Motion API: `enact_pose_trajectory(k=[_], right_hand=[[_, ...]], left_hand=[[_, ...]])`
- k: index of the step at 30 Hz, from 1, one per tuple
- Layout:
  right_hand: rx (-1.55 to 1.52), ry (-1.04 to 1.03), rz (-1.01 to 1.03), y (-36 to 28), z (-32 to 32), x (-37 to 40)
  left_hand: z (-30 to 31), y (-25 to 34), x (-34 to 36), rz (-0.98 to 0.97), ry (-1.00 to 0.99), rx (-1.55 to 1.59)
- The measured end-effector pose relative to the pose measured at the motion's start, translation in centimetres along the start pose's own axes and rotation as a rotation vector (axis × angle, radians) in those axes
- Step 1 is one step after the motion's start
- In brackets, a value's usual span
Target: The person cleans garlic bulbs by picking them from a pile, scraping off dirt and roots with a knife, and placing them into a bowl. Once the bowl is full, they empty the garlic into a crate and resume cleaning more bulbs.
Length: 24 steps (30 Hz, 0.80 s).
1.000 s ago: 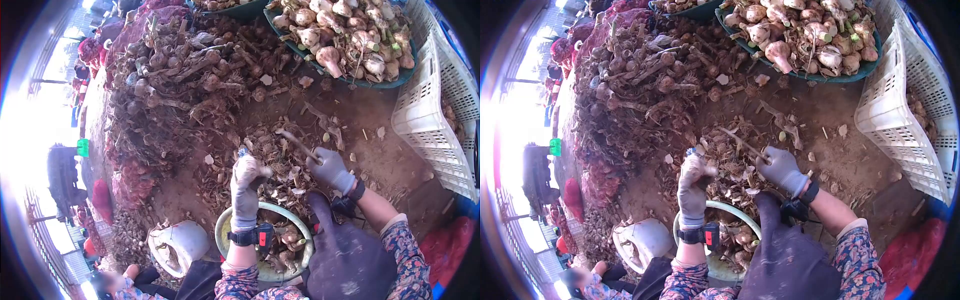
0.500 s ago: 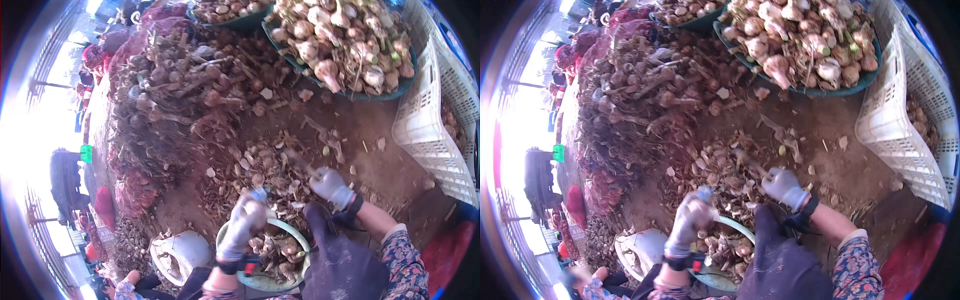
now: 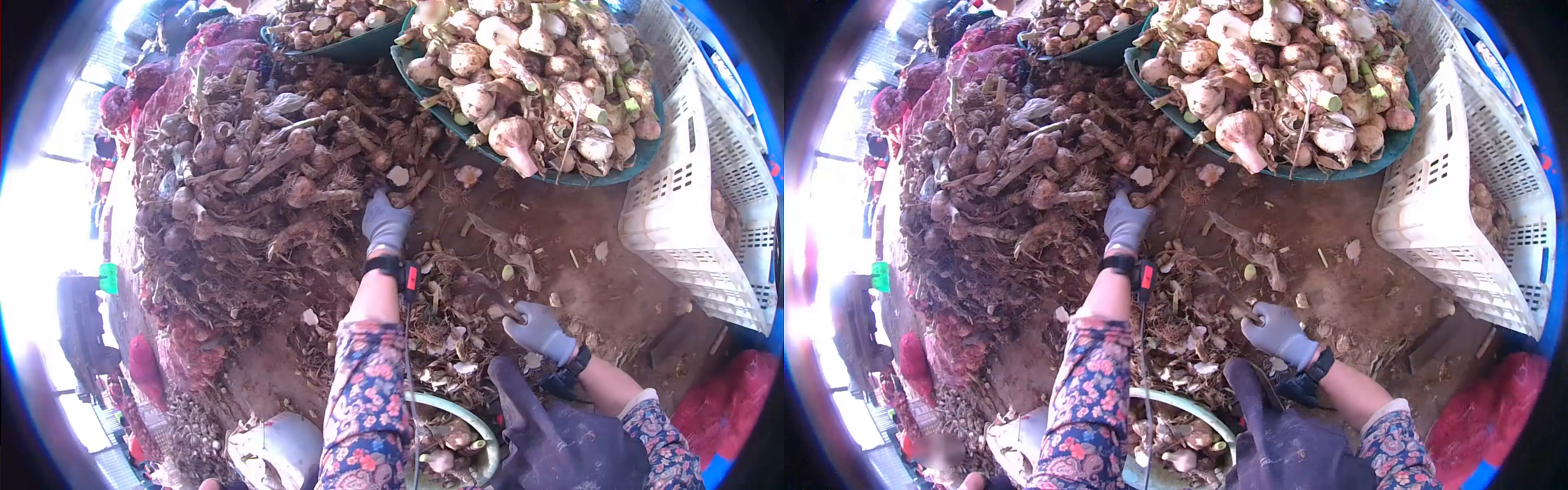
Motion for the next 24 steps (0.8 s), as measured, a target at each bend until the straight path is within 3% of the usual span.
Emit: enact_pose_trajectory(k=[3,5,7,9,11,13,14,15,17,19,20,22,24], right_hand=[[-0.022,0.05,0.069,-1.1,1.1,-0.8],[-0.09,0.112,0.122,-3.5,1.6,-1.1],[-0.089,0.148,0.273,-6.4,1.5,-1.8],[-0.108,0.203,0.407,-10.6,2.0,-1.9],[-0.324,0.307,0.591,-16.3,4.3,0.0],[-0.483,0.21,0.671,-20.5,6.2,2.4],[-0.474,0.176,0.859,-20.9,5.2,3.0],[-0.367,0.1,0.689,-19.5,2.1,1.7],[0.167,-0.212,0.276,-8.5,-5.4,-3.6],[0.085,-0.091,0.129,-6.3,-3.0,-2.2],[0.023,0.012,0.265,-6.2,-2.2,-1.6],[-0.057,-0.056,0.234,-8.3,-1.7,0.1],[-0.033,-0.149,0.301,-10.6,-2.3,1.3]], left_hand=[[-2.3,-3.4,4.3,0.137,-0.255,0.766],[-0.8,-4.0,9.5,0.105,-0.426,1.257],[2.6,-2.9,15.6,0.326,-0.367,1.443],[3.1,-5.1,18.1,0.209,-0.304,1.444],[5.7,-4.7,20.8,0.256,-0.122,1.363],[6.1,-5.5,22.2,0.265,-0.035,1.443],[6.7,-5.4,22.8,0.256,-0.03,1.485],[7.6,-5.1,23.1,0.236,-0.023,1.53],[9.2,-4.9,23.9,0.264,-0.016,1.587],[9.6,-4.4,24.6,0.247,-0.13,1.625],[9.1,-4.6,24.9,0.242,-0.238,1.624],[7.7,-4.5,25.8,0.179,-0.421,1.762],[7.7,-4.4,26.2,0.225,-0.305,1.555]])
Point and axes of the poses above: each hand's wrist, its own x-axis away from the middle knuckle, its own z-axis out of the back of the hand, y = z × x, the point moved 8 cm from there along -x, towards the middle knuckle, and after that the axes turned 2 degrees about y, right-handed, at the moved point
